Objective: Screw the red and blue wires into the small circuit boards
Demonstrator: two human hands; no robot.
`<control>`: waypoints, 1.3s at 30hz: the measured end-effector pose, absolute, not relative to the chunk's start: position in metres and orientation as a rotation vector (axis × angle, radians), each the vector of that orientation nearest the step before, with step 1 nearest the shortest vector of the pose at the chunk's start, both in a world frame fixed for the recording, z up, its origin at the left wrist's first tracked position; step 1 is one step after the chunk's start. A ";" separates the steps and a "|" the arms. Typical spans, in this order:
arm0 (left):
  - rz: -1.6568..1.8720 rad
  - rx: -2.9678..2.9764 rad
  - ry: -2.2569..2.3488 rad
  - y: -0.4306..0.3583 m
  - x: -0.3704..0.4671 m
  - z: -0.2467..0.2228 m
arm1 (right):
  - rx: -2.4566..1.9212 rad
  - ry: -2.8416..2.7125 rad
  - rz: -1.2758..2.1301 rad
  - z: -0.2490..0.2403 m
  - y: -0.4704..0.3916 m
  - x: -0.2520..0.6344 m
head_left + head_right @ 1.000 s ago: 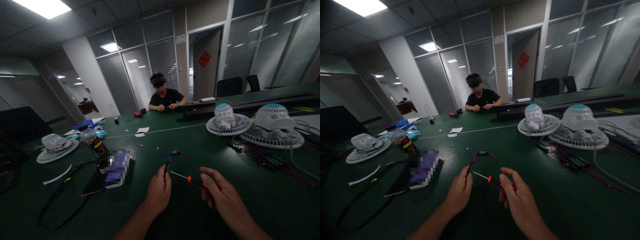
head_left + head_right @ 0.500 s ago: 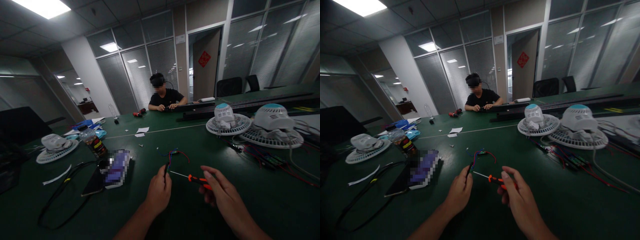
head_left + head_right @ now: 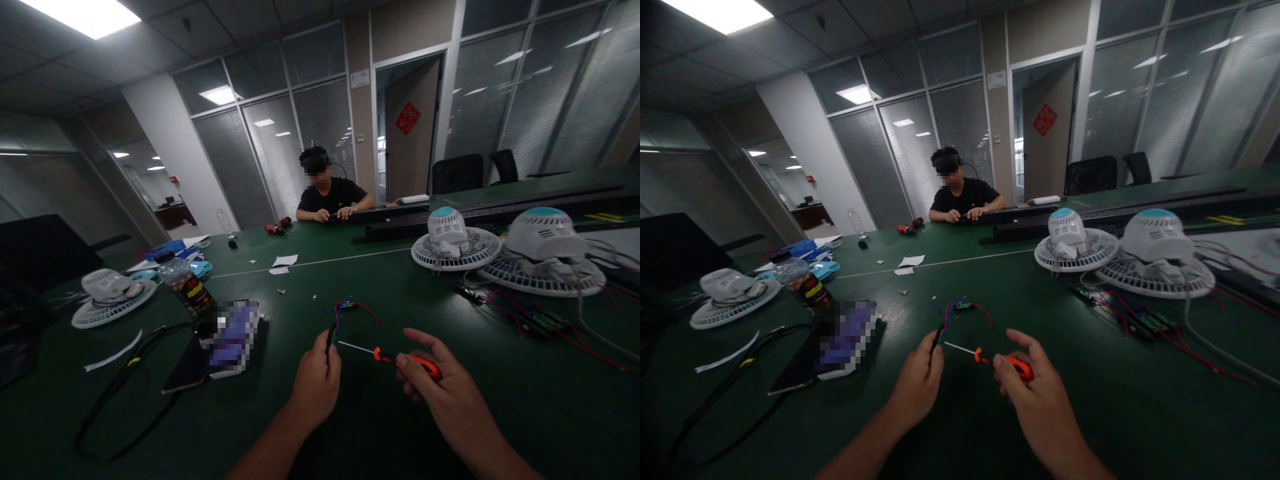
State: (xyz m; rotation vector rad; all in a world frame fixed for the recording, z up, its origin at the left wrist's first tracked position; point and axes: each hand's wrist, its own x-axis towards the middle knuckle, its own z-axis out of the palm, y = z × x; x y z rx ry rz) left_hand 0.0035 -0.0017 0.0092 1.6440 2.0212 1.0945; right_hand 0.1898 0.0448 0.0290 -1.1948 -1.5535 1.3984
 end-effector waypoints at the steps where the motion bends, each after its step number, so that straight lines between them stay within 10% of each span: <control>1: 1.096 1.643 2.022 -0.002 0.003 0.009 | -1.191 -1.543 1.388 0.029 0.045 0.190; 39: 1.054 1.662 2.037 -0.002 0.003 0.007 | -1.299 -1.667 1.420 0.032 0.047 0.192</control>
